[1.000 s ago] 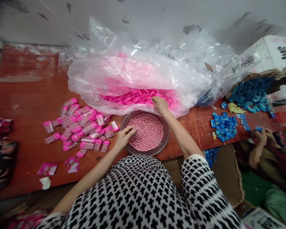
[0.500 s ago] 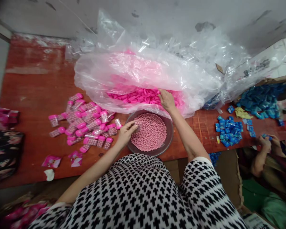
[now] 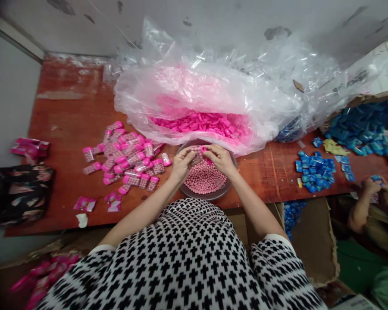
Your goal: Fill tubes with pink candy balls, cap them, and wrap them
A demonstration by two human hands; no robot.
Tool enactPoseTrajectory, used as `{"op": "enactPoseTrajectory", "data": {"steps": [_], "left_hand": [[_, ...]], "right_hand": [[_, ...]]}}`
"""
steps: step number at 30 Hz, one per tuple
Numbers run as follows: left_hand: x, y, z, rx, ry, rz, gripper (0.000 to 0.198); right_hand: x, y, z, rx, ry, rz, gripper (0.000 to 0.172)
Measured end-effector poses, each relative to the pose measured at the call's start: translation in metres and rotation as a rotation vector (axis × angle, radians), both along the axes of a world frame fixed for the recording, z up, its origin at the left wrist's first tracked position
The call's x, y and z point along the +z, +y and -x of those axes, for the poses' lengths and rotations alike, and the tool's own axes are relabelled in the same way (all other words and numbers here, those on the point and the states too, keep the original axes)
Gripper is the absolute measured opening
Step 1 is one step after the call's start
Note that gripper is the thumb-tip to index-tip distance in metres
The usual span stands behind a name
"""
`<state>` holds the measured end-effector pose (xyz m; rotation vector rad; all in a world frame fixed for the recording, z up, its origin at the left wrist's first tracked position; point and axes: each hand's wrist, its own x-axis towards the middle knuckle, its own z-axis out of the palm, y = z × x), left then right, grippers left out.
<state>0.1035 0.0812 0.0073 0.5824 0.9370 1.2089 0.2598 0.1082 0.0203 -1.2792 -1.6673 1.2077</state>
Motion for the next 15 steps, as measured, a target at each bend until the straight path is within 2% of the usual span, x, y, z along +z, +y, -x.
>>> {"op": "enactPoseTrajectory", "data": {"steps": [3,6,8,10,13,15], "left_hand": [[0.000,-0.009,0.003,-0.025,0.027,-0.032,0.039],[0.000,-0.015,0.010,-0.046,0.166,-0.140,0.034],[-0.001,-0.017,0.015,-0.058,0.322,-0.231,0.033],[-0.002,-0.019,0.018,-0.076,0.451,-0.306,0.033],[-0.005,-0.023,0.020,-0.077,0.529,-0.363,0.034],[-0.007,-0.026,0.020,-0.057,0.553,-0.371,0.033]], "right_hand": [[0.001,-0.009,-0.005,0.033,0.026,0.032,0.032],[0.012,-0.011,-0.012,-0.008,0.081,0.040,0.033],[0.022,-0.012,-0.012,-0.025,0.055,-0.075,0.032],[0.031,-0.012,-0.008,0.042,-0.017,-0.209,0.028],[0.036,-0.014,0.000,0.180,-0.117,-0.320,0.024],[0.034,-0.016,0.004,0.205,-0.148,-0.350,0.024]]}}
